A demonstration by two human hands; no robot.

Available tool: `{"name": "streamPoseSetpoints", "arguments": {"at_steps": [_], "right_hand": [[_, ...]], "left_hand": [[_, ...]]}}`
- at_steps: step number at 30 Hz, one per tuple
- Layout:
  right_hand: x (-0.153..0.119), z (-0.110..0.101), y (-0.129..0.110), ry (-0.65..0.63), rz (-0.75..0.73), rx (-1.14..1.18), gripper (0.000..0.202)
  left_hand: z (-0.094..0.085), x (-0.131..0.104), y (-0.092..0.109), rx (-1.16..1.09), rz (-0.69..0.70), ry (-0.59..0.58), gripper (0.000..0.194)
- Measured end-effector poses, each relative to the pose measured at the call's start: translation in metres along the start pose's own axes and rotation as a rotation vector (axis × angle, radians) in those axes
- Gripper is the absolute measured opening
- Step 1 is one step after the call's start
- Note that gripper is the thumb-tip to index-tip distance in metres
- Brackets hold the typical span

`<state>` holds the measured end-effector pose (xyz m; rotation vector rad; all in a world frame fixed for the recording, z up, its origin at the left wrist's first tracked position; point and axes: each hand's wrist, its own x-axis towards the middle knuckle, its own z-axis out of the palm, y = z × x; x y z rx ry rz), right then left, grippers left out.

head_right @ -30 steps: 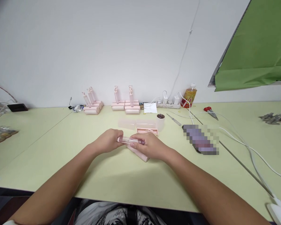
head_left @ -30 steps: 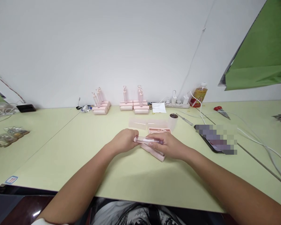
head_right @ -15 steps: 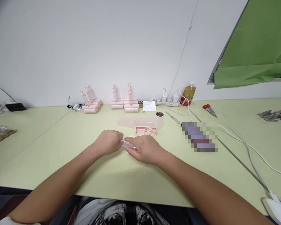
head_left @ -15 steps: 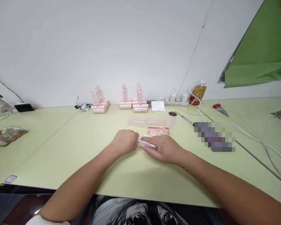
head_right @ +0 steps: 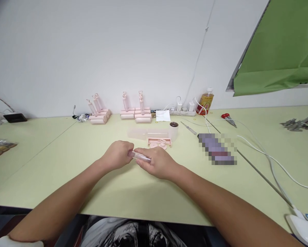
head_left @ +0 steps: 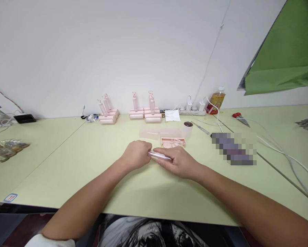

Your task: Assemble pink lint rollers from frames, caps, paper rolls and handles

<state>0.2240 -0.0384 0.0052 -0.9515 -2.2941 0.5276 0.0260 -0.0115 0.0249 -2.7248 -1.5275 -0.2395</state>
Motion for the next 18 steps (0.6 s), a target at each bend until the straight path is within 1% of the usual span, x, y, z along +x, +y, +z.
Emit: {"name": "streamPoseSetpoints", "arguments": {"at_steps": [5,8,11,13,14,16,17,18], "right_hand": [[0.001,0.000,0.000,-0.002,0.052,0.089,0.035],[0.003,0.004,0.000,0.077,0.071,0.083,0.030],[0.004,0.006,0.002,0.163,0.094,0.046,0.022],[0.003,0.002,0.003,0.218,0.091,0.053,0.021],[0.003,-0.002,0.004,0.261,0.089,0.070,0.023],[0.003,-0.011,0.006,0.355,0.113,0.101,0.030],[0.004,-0.015,0.007,0.377,0.143,0.096,0.033],[0.005,-0.018,0.008,0.366,0.182,0.074,0.036]], "left_hand": [[0.000,0.003,0.000,0.003,-0.036,-0.009,0.010],[-0.001,0.002,0.005,0.018,-0.035,0.036,0.004],[0.000,-0.003,0.017,0.072,0.076,0.115,0.010],[0.002,-0.006,0.025,0.097,0.144,0.112,0.011],[0.003,-0.007,0.027,0.092,0.142,0.096,0.011],[0.004,-0.008,0.026,0.040,0.078,0.075,0.014],[0.004,-0.008,0.023,-0.006,0.030,0.077,0.018],[0.004,-0.007,0.019,-0.061,-0.016,0.083,0.022]]}}
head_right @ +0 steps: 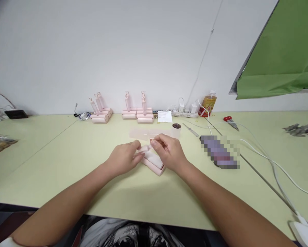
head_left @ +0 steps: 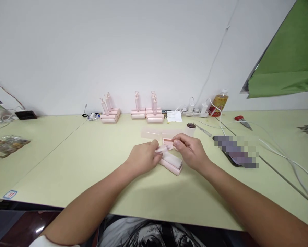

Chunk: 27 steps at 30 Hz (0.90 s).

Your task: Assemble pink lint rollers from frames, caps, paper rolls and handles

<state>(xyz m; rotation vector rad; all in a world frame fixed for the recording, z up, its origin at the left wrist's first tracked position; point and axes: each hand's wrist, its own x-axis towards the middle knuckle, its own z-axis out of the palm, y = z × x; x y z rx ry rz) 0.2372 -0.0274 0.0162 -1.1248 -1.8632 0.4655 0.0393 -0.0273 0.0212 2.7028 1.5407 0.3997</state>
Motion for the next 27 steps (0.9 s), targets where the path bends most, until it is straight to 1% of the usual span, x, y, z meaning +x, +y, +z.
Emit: {"name": "streamPoseSetpoints", "arguments": {"at_steps": [1,3,5,7,11,14,16,17,19,21,22,25,27], "right_hand": [[0.002,-0.001,0.000,-0.032,0.038,-0.047,0.039],[0.004,0.001,0.001,-0.140,0.115,-0.157,0.041],[0.003,0.007,0.001,-0.233,0.188,-0.240,0.040],[0.001,0.013,0.003,-0.296,0.242,-0.279,0.039],[-0.006,0.017,0.008,-0.441,0.241,-0.242,0.037],[-0.007,0.015,0.011,-0.503,0.262,-0.150,0.043],[-0.004,0.013,0.011,-0.471,0.295,-0.059,0.043],[-0.002,0.011,0.010,-0.421,0.308,-0.009,0.042],[0.004,0.008,0.008,-0.275,0.350,0.118,0.037],[0.009,0.004,0.007,-0.149,0.422,0.345,0.033],[0.011,0.003,0.007,-0.109,0.459,0.495,0.031],[0.014,0.000,0.008,-0.067,0.505,0.899,0.026],[0.014,0.000,0.008,-0.058,0.501,1.031,0.022]], "left_hand": [[-0.001,0.001,-0.004,-0.056,-0.041,0.012,0.026],[-0.004,0.003,-0.011,-0.150,-0.091,0.033,0.036],[-0.007,0.003,-0.016,-0.210,-0.108,0.057,0.040],[-0.009,0.003,-0.016,-0.252,-0.103,0.082,0.042],[-0.010,0.002,-0.015,-0.330,-0.077,0.132,0.041],[-0.008,0.002,-0.015,-0.416,-0.047,0.149,0.038],[-0.007,0.001,-0.015,-0.496,-0.015,0.164,0.035],[-0.007,0.001,-0.015,-0.532,0.005,0.171,0.033],[-0.007,0.000,-0.015,-0.573,0.047,0.182,0.029],[-0.008,-0.001,-0.015,-0.570,0.070,0.199,0.027],[-0.008,-0.001,-0.016,-0.555,0.071,0.210,0.026],[-0.007,0.000,-0.017,-0.484,0.057,0.246,0.025],[-0.005,0.001,-0.018,-0.449,0.055,0.250,0.025]]}}
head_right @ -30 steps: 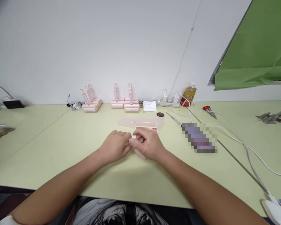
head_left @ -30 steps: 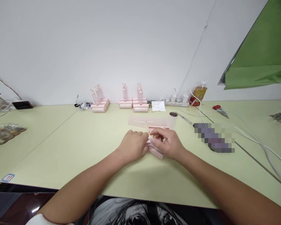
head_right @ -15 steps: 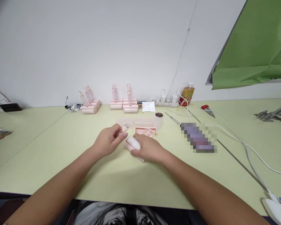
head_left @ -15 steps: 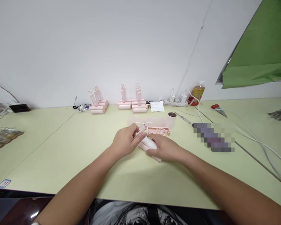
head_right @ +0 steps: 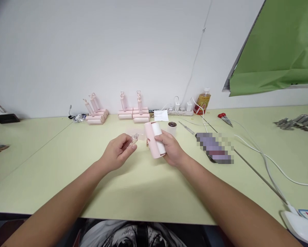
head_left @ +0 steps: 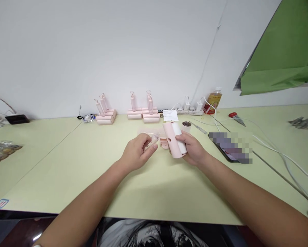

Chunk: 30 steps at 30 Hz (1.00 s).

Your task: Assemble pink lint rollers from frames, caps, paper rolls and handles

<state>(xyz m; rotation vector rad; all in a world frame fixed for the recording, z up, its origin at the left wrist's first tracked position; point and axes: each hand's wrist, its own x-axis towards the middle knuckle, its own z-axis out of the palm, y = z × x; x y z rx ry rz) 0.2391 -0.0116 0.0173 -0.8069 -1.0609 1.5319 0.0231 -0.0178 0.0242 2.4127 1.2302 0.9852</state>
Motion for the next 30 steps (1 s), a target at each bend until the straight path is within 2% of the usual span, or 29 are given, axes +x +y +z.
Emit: {"name": "streamPoseSetpoints", "arguments": {"at_steps": [4,9,13,15,23,30], "right_hand": [[-0.003,0.002,0.001,-0.005,-0.020,0.080,0.019],[-0.003,0.002,0.002,-0.001,-0.039,0.073,0.021],[-0.002,0.001,0.004,0.025,-0.051,0.021,0.025],[-0.003,0.001,0.006,0.034,-0.066,-0.033,0.027],[-0.004,-0.001,0.009,0.021,-0.103,-0.240,0.033],[-0.003,0.000,0.012,0.022,-0.154,-0.475,0.022]], "left_hand": [[0.002,0.000,-0.003,0.014,0.019,-0.030,0.026],[0.000,-0.001,0.001,-0.026,0.085,-0.082,0.025],[-0.006,-0.002,0.006,-0.128,0.173,-0.248,0.030],[-0.007,-0.002,0.008,-0.163,0.163,-0.303,0.034],[-0.007,-0.001,0.006,-0.147,0.091,-0.323,0.039],[-0.007,0.002,0.002,-0.109,0.052,-0.384,0.035]]}}
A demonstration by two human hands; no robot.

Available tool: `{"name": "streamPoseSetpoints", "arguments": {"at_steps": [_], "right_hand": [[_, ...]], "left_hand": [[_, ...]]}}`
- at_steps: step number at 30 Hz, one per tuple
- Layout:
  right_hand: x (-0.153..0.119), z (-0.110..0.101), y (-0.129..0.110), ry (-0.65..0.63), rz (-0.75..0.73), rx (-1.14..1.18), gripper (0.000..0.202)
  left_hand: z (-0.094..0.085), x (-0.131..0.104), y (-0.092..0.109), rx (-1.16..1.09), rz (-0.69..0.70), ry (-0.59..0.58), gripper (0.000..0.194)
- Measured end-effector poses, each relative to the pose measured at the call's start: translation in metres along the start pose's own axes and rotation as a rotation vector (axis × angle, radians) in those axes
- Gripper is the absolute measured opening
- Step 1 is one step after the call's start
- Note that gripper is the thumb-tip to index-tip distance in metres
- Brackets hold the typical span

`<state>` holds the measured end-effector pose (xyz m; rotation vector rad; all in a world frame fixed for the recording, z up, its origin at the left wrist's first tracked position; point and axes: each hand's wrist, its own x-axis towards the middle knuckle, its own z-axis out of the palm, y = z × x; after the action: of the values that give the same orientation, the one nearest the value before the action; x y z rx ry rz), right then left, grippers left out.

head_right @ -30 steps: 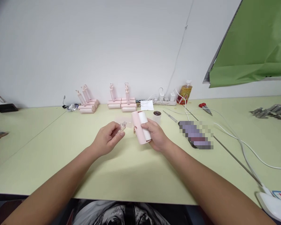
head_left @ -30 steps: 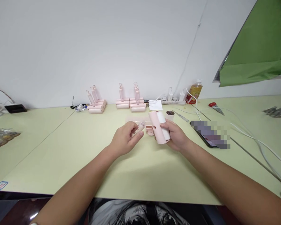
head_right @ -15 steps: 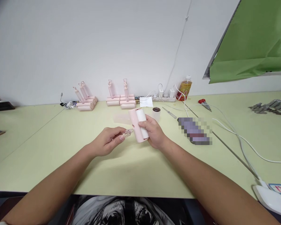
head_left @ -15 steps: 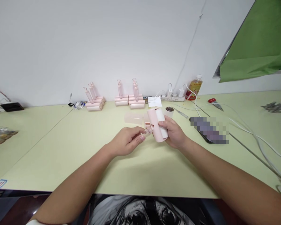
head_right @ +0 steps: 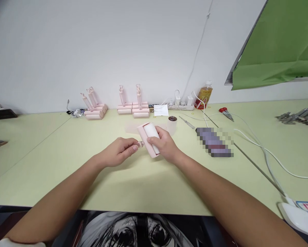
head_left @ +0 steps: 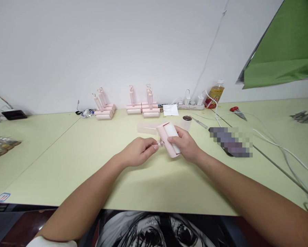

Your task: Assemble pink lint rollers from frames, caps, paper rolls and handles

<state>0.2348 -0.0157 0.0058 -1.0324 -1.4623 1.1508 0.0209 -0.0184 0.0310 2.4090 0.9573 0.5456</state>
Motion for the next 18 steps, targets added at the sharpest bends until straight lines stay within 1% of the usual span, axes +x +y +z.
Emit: {"name": "streamPoseSetpoints", "arguments": {"at_steps": [7,11,14,18], "right_hand": [[-0.003,0.006,-0.002,0.017,0.016,-0.249,0.019],[-0.005,0.012,-0.003,0.038,-0.036,-0.321,0.017],[-0.006,0.016,0.000,0.058,-0.066,-0.341,0.016],[-0.008,0.017,-0.001,0.078,-0.056,-0.427,0.019]], "left_hand": [[0.003,0.001,-0.005,0.014,0.006,-0.039,0.036],[0.003,0.002,-0.007,0.030,0.041,-0.060,0.035],[0.004,0.002,-0.008,0.063,0.050,-0.049,0.035],[0.007,0.002,-0.013,0.114,0.051,-0.019,0.034]]}}
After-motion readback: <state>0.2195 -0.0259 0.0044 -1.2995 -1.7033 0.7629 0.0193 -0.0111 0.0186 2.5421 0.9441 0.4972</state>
